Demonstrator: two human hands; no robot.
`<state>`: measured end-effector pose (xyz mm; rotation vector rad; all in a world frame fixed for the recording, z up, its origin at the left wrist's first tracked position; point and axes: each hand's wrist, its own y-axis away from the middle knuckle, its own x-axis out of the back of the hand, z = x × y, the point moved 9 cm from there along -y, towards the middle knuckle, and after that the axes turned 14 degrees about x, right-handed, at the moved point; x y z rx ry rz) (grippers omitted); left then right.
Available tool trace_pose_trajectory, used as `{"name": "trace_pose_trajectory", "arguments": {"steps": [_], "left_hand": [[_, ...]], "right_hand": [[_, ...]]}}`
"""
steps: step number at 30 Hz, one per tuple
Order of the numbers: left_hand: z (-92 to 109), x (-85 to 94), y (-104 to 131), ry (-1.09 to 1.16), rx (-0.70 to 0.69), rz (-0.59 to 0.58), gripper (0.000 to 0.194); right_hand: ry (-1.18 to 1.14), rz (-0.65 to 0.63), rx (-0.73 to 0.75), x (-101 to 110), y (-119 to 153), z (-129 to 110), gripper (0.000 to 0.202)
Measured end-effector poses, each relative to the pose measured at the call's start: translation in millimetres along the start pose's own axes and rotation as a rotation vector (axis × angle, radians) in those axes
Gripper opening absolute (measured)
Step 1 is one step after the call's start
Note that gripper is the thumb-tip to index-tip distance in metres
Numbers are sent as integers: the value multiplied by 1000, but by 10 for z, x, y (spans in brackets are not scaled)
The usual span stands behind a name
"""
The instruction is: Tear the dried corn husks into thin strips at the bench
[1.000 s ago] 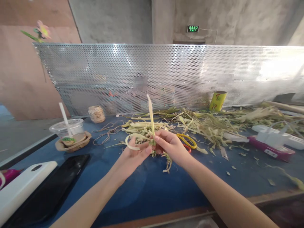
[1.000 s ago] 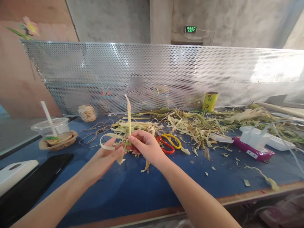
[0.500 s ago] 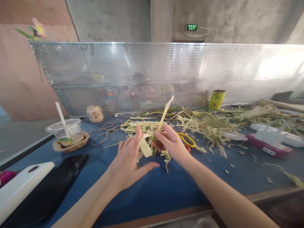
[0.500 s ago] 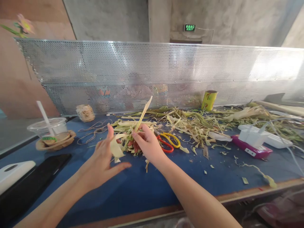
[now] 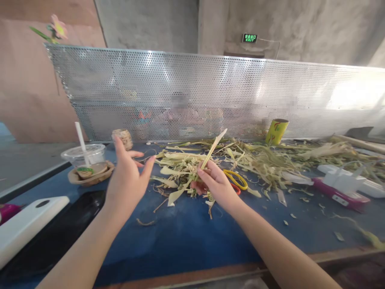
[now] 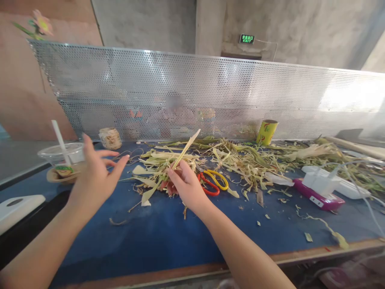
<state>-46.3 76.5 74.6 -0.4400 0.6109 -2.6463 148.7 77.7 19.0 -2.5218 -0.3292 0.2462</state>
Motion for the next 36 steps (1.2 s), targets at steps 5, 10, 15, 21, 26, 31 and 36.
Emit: {"name": "trace_pose_trajectory", "arguments": {"steps": [5,10,15,21,26,31,36], "left_hand": [[467,-286,414,-221,-404,-172,26],[239,-698,656,-176,-197,-479,82],[-19,-790,634,65,69,-530,84],[-61,-700,543,308,182,-401,90],[-21,-653,534,386,172,-370,94],[-41,-812,582,393,207,-531,104],[-94,-841,575,369,273,-529,96]], "right_hand": [[24,73,-9,84,-14,30,25],[66,31,21,37,-5,34,24],[108,-52,56,-37,7,34,19],[148,-60,82,-30,-6,-42,17],[243,28,84,115,-8,-53,20],[228,-2,43,96,14,-15,18],[314,24,104,144,9,-86,15]]}}
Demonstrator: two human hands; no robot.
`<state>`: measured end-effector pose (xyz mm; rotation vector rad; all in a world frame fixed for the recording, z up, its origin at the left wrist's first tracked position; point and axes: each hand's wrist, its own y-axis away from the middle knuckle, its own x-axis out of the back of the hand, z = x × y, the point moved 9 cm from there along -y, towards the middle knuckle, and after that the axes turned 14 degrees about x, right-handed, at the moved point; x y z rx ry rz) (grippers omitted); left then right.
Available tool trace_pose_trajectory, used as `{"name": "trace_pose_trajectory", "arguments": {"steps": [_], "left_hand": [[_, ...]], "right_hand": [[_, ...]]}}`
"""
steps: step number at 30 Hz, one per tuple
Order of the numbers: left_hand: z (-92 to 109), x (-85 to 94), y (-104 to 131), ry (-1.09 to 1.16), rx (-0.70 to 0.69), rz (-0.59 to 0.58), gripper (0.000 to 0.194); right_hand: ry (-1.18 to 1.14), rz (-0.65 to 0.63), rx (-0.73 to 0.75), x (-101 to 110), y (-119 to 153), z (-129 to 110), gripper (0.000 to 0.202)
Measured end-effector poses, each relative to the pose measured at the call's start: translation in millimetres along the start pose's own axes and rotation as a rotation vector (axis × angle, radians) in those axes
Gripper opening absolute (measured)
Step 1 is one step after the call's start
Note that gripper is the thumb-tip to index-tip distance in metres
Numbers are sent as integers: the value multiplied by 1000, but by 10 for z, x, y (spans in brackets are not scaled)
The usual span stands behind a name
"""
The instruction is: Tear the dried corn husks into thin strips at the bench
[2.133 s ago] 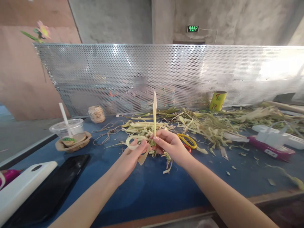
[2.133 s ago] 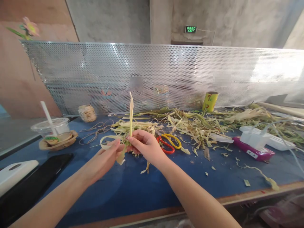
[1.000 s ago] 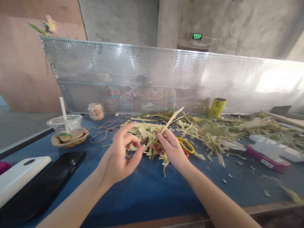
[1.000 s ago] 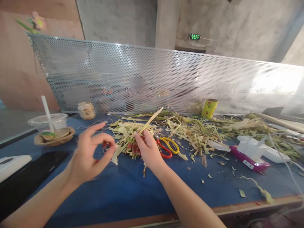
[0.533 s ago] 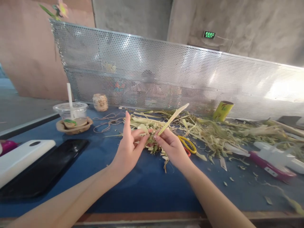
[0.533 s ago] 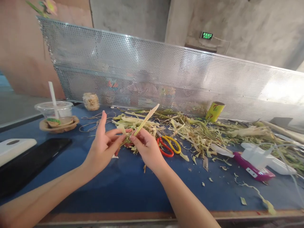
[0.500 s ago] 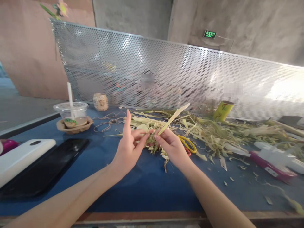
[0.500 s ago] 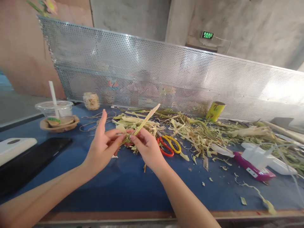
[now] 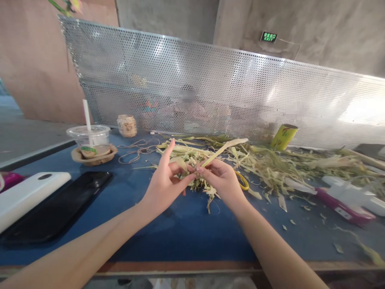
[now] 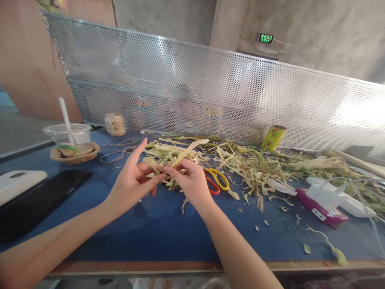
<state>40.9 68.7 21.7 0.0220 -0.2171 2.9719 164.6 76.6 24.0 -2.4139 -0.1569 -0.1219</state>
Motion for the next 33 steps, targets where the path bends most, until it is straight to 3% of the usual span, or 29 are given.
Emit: {"name": "trace_pose_trajectory", "arguments": {"steps": [5,10,12,17,21,23,27,33], "left_hand": [[10,-32,13,-16,8,-48,98],[21,-25,30,-33,31,-58,99],[12,-9,35,-15,50,-55,99],[-13,35,32,4,127,-54,109],[25,130,9,24,130,11,110],[32,154,-3,3,124,18,108],[27,173,-20,-75,123,-7,104],[2,163,-41,-98,184,-69,107]], "right_hand": [[102,86,41,112,12,-37,18],[24,246,78,215,31,-99,17],[-7,243,33,212,23,-49,20],[-8,38,-57,79,-12,47,26],[163,-185,-51,-64,23,15,26],[270,-308,-27,-143,49,-11,15],[374,-477,79,-233,70,-115,24],[495,-561,106,-155,48,-156,24]]}}
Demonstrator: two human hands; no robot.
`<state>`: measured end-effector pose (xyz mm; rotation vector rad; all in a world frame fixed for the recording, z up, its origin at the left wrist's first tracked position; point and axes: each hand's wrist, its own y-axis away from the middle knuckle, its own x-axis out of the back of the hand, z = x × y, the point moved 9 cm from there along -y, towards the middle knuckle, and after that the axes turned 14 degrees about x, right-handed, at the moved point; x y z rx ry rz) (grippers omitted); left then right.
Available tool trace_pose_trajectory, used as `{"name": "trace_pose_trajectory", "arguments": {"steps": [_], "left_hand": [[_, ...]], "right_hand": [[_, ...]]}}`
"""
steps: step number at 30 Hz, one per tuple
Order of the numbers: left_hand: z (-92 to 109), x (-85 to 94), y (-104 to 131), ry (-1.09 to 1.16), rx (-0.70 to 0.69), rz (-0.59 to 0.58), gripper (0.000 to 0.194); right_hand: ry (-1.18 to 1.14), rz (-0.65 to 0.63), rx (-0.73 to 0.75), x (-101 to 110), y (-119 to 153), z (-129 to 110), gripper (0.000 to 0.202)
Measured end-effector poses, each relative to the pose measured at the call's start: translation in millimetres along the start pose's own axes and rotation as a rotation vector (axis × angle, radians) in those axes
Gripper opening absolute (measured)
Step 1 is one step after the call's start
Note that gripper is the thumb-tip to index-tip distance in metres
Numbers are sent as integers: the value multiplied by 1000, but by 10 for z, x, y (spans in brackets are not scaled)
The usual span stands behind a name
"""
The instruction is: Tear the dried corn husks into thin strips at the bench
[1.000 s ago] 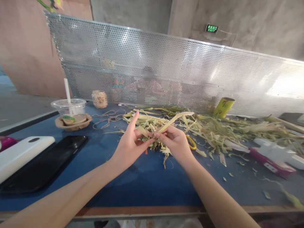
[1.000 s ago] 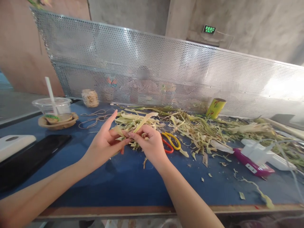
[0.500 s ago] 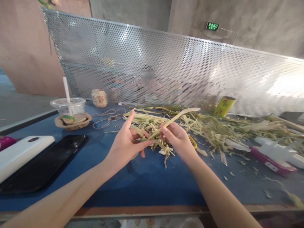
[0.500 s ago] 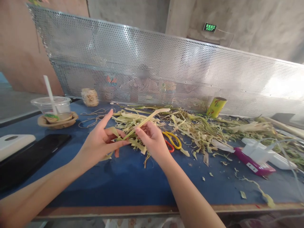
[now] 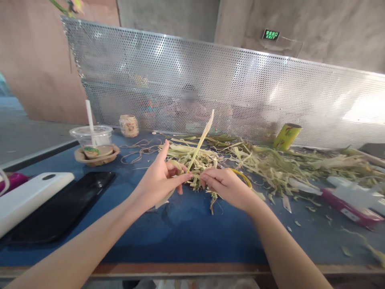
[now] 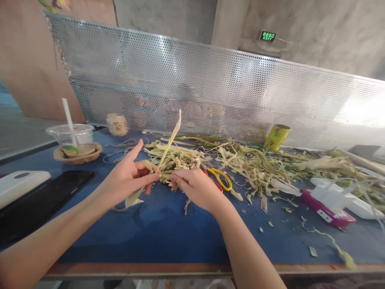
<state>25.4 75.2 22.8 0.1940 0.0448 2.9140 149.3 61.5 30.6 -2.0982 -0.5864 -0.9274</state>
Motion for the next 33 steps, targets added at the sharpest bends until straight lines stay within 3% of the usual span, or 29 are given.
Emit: {"name": "trace_pose_trajectory", "arguments": {"steps": [7,13,15,18,22,27,33], "left_hand": [[19,116,-9,34,-1,71,109],[4,98,-28,65,32,41,101],[27,60,-12,52,17,17,100],[63,3,24,36,-14,-1,99],[62,-61,47,19,-31,-5,101],[70,-134,78,-6,-62,-14,100],[164,-140,158,24,-57,-15,103]], "right_hand": [[-15,10,21,110,18,-18,25],[-104,-46,-105,16,34,98,24],[-174,29,-94,-13,20,92,14],[-421,156,-48,-120,-20,67,34],[-707,297,-90,-224,-56,150,28],[-839,224,-93,-316,-91,126,19],[-857,342,-141,-254,-68,153,19]]}}
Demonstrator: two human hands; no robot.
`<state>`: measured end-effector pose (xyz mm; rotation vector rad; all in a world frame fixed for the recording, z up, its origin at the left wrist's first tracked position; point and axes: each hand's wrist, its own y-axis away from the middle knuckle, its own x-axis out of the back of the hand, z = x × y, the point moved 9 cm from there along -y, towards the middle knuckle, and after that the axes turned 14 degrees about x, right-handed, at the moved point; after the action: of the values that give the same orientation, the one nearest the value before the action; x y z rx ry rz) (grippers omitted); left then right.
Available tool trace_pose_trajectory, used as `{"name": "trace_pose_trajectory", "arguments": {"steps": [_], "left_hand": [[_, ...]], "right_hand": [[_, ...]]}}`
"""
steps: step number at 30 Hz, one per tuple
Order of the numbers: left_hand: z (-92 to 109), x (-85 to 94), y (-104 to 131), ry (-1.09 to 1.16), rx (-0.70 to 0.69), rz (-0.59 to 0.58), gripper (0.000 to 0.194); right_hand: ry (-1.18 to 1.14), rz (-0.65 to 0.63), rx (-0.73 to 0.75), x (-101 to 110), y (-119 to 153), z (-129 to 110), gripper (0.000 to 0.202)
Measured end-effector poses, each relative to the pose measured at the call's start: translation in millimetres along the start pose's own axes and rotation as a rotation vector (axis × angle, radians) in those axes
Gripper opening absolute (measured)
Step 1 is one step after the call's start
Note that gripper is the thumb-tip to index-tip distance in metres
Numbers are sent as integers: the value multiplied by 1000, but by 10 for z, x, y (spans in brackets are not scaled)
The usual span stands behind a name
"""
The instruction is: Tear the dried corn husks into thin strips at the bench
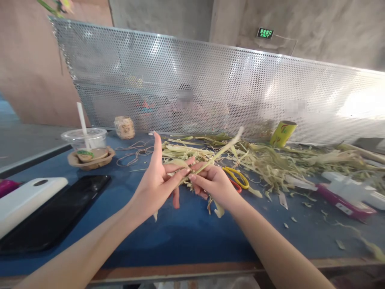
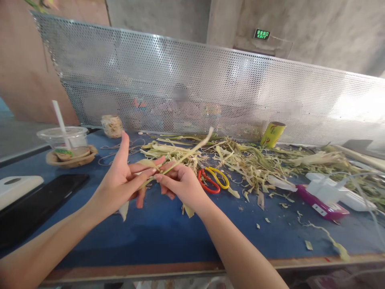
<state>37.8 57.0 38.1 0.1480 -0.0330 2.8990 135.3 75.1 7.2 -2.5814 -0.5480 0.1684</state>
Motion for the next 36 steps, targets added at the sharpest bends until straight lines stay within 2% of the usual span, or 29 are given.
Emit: {"name": "trace_pose_trajectory", "arguments": {"steps": [3,9,13,18,21,24,27,32,36], "left_hand": [[-29,19,-10,-19,25,-6,111],[-69,143,-16,-269,-85,200,108],[-70,132,16,-320,-86,223,108],[-51,125,29,-204,-64,158,115],[-68,148,13,-136,-49,137,110],[-161,152,-44,-99,22,113,102],[-237,146,-105,29,73,88,103],[-229,206,-134,129,51,159,106],[-171,276,-96,166,-18,216,105]], "right_hand": [[12,25,-5,33,-9,-8,21],[113,47,23,64,-33,-44,32],[47,139,13,128,-25,-20,25],[-1,105,-16,115,-13,-1,27],[-50,33,-63,32,17,18,33],[-79,-51,-64,-74,39,10,36],[-30,-87,-57,-114,47,24,32],[-14,-64,-48,-89,43,53,24],[-10,-23,-16,-38,31,3,20]]}}
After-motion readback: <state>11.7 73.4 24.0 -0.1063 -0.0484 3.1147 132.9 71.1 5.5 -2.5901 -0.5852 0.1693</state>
